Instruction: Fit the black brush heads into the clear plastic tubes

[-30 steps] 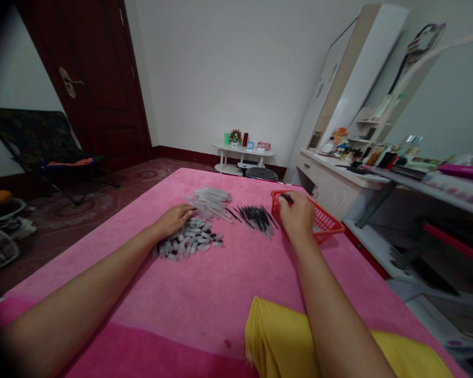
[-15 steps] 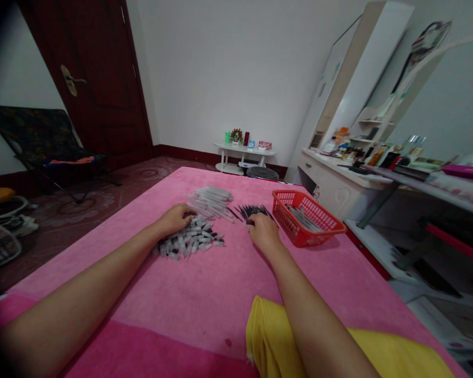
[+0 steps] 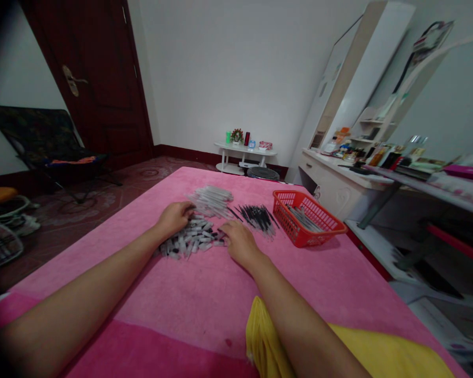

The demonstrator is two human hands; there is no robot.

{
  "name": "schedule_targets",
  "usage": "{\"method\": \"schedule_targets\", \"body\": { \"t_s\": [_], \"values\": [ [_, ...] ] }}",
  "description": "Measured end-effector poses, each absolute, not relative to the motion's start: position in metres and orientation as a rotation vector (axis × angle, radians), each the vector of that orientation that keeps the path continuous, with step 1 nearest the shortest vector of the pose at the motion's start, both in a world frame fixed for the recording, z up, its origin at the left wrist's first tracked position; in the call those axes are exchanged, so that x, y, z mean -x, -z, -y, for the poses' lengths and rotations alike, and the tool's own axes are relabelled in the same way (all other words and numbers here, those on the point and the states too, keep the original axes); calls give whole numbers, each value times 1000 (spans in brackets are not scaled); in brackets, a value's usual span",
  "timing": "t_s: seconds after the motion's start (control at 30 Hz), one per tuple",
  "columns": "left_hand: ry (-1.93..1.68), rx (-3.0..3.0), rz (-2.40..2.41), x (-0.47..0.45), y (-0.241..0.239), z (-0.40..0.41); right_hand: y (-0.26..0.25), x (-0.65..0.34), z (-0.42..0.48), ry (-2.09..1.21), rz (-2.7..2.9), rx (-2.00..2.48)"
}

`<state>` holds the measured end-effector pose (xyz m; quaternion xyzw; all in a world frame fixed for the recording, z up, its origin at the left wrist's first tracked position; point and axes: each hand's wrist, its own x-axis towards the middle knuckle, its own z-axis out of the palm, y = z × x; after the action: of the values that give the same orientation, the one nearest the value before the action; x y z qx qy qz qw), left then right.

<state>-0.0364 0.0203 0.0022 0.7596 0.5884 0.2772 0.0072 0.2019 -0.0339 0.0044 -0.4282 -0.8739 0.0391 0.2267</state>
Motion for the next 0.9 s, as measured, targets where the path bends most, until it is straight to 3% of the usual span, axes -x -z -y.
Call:
{"method": "schedule_targets", "body": {
  "t_s": [0.9],
  "values": [
    [-1092,-2518,-1600,26,-7,-9,-3,-202,39,-134,2451,1265]
  ]
}}
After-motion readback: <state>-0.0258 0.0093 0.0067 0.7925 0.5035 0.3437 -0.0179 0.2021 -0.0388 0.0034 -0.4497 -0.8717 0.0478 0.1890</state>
